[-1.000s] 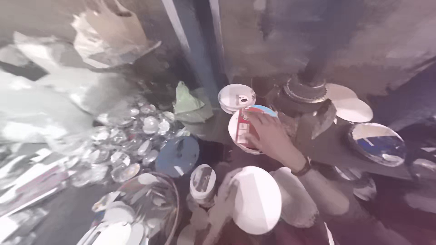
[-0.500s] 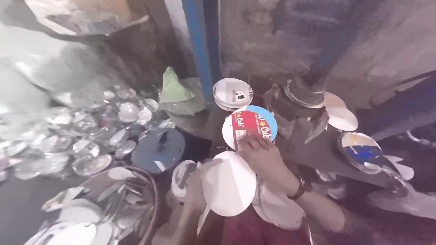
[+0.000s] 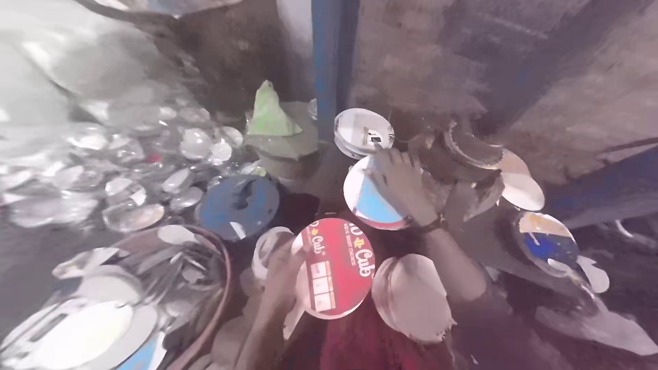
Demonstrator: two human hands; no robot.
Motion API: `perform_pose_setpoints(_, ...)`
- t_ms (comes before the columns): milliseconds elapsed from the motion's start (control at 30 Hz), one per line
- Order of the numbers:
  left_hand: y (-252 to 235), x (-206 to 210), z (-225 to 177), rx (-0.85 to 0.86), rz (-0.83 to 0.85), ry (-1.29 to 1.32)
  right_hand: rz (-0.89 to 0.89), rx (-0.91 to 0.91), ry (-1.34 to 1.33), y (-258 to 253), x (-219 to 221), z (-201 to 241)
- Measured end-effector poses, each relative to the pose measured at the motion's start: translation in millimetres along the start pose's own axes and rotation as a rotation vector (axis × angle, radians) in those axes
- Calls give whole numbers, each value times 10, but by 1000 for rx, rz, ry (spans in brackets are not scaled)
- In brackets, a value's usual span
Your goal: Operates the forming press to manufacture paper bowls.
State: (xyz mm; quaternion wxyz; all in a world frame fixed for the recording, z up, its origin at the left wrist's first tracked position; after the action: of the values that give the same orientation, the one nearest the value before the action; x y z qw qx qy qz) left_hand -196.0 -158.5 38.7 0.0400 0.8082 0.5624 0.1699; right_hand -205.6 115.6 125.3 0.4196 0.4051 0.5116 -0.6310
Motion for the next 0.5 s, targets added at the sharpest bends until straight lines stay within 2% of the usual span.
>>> perform_pose_setpoints(67, -28, -12, 8, 68, 38, 5, 49, 13, -25, -104, 64, -104)
perform_pose_setpoints(167, -80, -28, 68, 147, 124, -35, -46, -59, -70, -118, -21, -85)
perform_pose_setpoints(267, -44, -2, 4, 123, 134, 72, -277, -30, -263, 44, -298, -123)
perform_pose_setpoints(333, -4, -26, -59, 172, 149, 194, -514, -41, -318, 146, -582, -200)
perform_pose_setpoints(367, 14, -40, -84, 215, 154, 235, -574, -20, -340, 198, -698, -229)
perform_pose_setpoints(400, 26, -41, -106, 256, 156, 254, -544, 24, -377, 287, -771, -191)
perform_pose_setpoints(433, 27, -24, -130, 286, 167, 261, -443, 59, -454, 401, -783, -74)
perform_pose_setpoints(500, 3, 66, -152, 307, 236, 262, -154, 43, -695, 592, -603, 247)
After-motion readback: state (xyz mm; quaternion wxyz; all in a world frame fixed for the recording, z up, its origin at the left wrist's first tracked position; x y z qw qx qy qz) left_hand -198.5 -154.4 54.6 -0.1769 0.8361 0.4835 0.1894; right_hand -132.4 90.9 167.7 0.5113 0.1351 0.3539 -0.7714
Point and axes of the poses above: each hand's wrist, its own y-axis away from the middle knuckle, its own x-axis out of the palm, z = x × y, the point moved 4 cm from there along -y, towards the middle knuckle, and after that the axes turned 7 degrees about -x, right-handed, at the moved point
